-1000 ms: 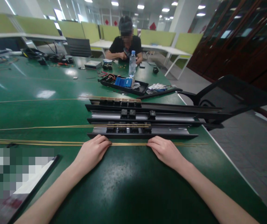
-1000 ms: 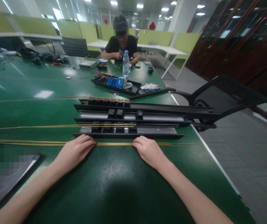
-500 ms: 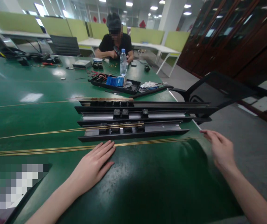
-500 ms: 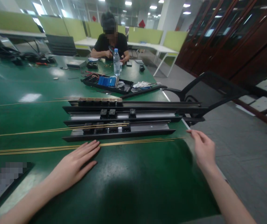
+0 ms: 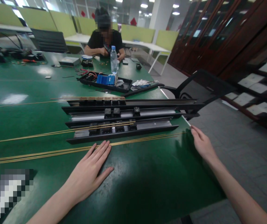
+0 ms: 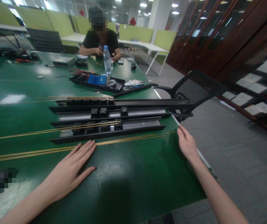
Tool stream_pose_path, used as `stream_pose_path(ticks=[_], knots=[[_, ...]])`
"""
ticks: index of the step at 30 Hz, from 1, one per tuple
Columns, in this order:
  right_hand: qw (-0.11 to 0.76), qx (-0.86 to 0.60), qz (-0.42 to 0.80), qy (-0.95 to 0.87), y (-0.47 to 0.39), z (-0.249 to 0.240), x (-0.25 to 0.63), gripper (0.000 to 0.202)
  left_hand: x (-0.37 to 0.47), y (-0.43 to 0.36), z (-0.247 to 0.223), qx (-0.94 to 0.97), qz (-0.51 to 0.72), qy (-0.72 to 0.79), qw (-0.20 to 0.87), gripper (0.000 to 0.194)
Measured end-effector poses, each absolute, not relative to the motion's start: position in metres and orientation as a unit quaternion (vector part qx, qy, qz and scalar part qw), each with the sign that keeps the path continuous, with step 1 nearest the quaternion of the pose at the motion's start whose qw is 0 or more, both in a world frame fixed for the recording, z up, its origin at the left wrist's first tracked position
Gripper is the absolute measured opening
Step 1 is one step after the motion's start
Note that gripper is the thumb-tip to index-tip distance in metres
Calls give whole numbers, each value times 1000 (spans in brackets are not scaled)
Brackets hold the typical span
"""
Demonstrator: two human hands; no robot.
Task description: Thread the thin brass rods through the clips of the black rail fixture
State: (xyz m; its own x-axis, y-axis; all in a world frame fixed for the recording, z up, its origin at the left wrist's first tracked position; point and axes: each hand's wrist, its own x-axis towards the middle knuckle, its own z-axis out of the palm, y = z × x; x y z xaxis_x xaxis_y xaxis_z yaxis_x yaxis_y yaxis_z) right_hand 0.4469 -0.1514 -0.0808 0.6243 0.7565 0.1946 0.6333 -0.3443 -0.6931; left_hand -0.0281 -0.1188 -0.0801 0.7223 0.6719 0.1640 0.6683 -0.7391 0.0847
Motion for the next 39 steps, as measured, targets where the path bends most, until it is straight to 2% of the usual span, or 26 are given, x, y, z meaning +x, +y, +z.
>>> stream_pose_path(ticks=[7, 18, 31, 39], knots=[[264, -797, 38, -542, -164, -95, 441, 60, -26, -120, -83, 929, 86, 359, -9, 76], [181, -766, -1, -617, -174, -96, 445, 65, -21, -121, -82, 926, 109, 362, 10, 72], [161, -723, 16, -672, -174, -101, 436, 61, -9, -124, -78, 926, 107, 357, 63, 71], [194, -683, 35, -704, -174, -98, 422, 55, -3, -125, -75, 926, 109, 351, 87, 73]])
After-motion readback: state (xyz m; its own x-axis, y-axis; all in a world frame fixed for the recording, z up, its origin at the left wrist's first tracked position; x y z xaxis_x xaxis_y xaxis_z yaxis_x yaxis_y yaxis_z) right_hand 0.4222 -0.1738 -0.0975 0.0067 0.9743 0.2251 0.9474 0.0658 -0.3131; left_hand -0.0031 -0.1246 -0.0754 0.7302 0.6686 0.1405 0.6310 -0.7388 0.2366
